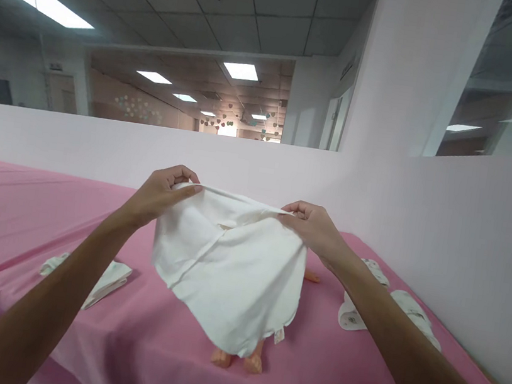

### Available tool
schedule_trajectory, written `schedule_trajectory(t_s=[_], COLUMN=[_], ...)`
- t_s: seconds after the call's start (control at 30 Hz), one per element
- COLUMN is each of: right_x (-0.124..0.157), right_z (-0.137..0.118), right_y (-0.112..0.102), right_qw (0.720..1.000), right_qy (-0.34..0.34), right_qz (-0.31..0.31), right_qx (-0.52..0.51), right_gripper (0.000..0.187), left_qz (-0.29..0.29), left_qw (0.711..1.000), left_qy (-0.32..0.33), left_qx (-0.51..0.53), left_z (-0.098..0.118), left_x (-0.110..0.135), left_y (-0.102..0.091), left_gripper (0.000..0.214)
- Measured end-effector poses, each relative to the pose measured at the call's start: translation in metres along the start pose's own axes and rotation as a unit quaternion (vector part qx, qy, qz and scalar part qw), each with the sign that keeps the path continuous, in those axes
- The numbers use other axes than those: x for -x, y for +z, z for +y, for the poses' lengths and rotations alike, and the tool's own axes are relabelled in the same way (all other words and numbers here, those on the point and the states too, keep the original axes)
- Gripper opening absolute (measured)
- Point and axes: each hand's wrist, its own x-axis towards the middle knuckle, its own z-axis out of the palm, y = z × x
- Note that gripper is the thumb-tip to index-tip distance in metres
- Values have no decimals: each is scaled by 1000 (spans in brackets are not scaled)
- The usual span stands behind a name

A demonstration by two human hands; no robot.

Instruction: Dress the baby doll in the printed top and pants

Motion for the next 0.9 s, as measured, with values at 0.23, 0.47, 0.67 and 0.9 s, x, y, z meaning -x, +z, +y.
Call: schedule_trajectory(t_s=[0.23, 0.47, 0.67, 0.9], right_x=[9, 12, 14, 38], right_z=[21, 15, -2, -8], right_y=[-18, -2, 33, 18], right_qw=[994, 996, 988, 987], right_qy=[-9, -1, -88, -25], right_qz=[-38, -82, -91, -113], right_qx=[104, 33, 84, 113], right_gripper=[22, 16, 9, 30], left_qz=[117, -185, -289, -180], left_qw=[991, 967, 952, 982], left_qy=[-2, -22, 95, 22], left_qx=[-67, -172, -28, 52], left_z=[-21, -45, -11, -18], left_x=[-7, 15, 47, 47], left_y=[-31, -4, 85, 66], left_gripper=[36, 67, 29, 30])
